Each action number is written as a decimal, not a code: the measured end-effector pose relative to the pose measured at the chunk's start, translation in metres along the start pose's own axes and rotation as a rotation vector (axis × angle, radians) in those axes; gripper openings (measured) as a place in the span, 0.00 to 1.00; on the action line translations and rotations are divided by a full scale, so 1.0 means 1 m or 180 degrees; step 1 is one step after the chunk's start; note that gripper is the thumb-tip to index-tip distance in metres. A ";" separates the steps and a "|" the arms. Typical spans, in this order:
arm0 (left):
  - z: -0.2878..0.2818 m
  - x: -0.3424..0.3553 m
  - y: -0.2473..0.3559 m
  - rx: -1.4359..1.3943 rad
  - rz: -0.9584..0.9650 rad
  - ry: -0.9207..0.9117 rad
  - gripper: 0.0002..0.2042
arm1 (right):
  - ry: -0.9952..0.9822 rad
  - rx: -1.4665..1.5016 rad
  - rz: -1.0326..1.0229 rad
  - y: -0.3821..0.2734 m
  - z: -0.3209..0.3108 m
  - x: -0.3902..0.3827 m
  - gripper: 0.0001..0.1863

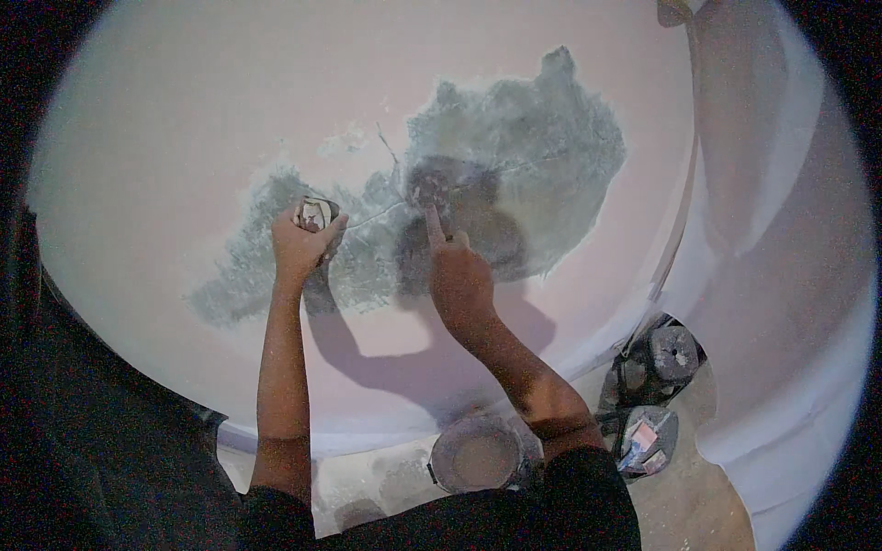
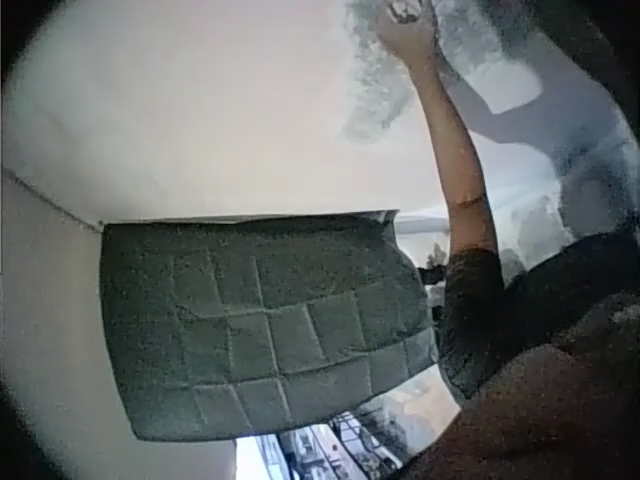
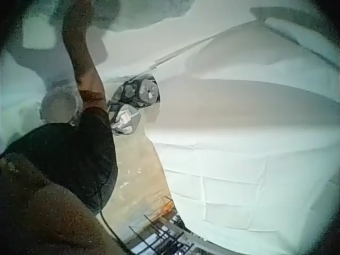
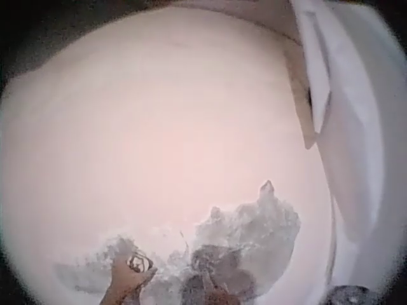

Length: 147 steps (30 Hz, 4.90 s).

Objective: Patching and smoothing a damaged section of a wall using joint compound and a putty knife.

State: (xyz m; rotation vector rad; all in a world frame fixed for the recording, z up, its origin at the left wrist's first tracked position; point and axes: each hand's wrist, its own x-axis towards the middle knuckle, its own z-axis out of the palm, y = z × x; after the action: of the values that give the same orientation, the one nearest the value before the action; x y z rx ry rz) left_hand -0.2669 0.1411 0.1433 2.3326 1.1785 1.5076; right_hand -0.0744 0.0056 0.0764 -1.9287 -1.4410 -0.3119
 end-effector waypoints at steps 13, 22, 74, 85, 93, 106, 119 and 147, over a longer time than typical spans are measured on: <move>0.002 0.002 -0.001 0.0321 0.0012 0.0005 0.19 | -0.0010 -0.0205 -0.0354 -0.004 -0.003 0.005 0.42; 0.005 0.002 -0.004 0.0080 0.0214 0.0178 0.18 | -0.0145 -0.0190 -0.0161 -0.027 -0.001 0.003 0.37; -0.008 0.000 0.008 0.0307 -0.0163 -0.0250 0.24 | -0.0071 0.0118 -0.0282 -0.043 0.005 0.004 0.37; -0.014 0.000 -0.001 0.0162 0.0156 -0.0203 0.18 | 0.0163 0.0251 -0.0278 -0.051 0.003 -0.001 0.29; -0.050 -0.034 -0.055 0.0245 0.0159 0.0090 0.20 | -0.0056 0.0230 -0.0128 -0.084 0.032 -0.023 0.27; -0.068 -0.044 -0.061 0.0589 -0.0199 -0.0242 0.21 | 0.0224 0.0340 -0.0063 -0.088 0.047 -0.023 0.33; -0.097 -0.054 -0.043 0.0517 -0.0292 0.0210 0.19 | -0.0099 -0.0141 -0.0422 -0.112 0.032 -0.019 0.43; -0.117 -0.068 -0.063 0.0353 -0.0100 -0.0021 0.18 | 0.1377 0.0613 -0.0820 -0.094 0.089 -0.030 0.25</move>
State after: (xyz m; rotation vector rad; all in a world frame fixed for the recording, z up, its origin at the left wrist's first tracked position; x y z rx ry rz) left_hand -0.4103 0.1047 0.1216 2.3741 1.3231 1.4588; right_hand -0.1894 0.0549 0.0309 -1.4144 -1.3662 -0.6416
